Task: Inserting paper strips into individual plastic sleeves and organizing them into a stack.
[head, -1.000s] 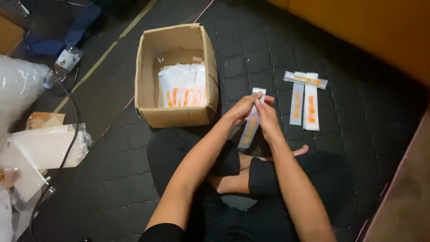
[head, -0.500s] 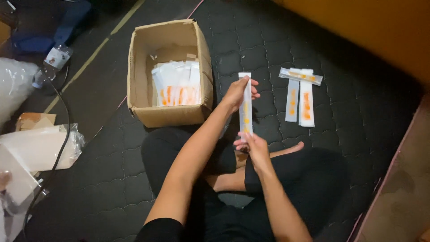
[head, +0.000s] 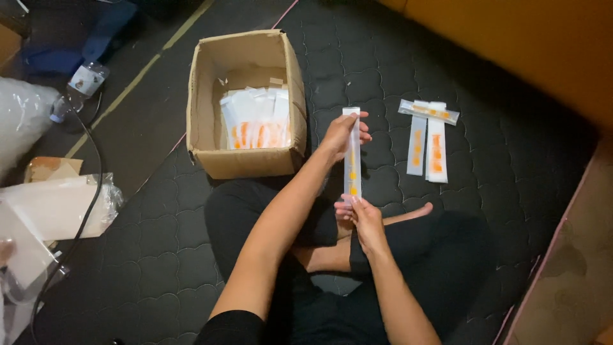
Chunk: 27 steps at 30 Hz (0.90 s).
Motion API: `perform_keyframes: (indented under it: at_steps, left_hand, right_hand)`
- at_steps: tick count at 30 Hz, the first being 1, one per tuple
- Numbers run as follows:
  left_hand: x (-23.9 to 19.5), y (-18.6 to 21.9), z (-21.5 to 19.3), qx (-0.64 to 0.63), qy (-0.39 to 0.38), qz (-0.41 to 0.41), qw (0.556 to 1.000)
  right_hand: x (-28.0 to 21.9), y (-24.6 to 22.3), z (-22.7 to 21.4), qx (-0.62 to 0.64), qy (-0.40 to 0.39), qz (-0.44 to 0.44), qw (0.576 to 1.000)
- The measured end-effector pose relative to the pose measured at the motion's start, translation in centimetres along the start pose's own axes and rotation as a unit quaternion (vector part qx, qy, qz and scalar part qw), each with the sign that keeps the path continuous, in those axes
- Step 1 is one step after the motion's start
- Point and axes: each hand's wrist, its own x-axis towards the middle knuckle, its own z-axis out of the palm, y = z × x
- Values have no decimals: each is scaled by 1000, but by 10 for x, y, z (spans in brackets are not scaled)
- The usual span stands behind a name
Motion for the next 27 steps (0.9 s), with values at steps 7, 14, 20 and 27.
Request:
perform_keyframes:
  at_steps: [7,14,20,27]
  left_hand:
    - [-6,3,4,5,2,21,1000]
    - [4,7,-7,-56,10,36,998]
    - [7,3,-14,-60,22,15,998]
    - [-45,-22,-41,81,-39,-79,993]
  right_hand:
    - [24,37,-17,45,81,-46,995]
    - [8,20,-5,112,132,-92,981]
    - [23,16,-11,164,171,-104,966]
    - [81,-31,-70,224,251,-114,935]
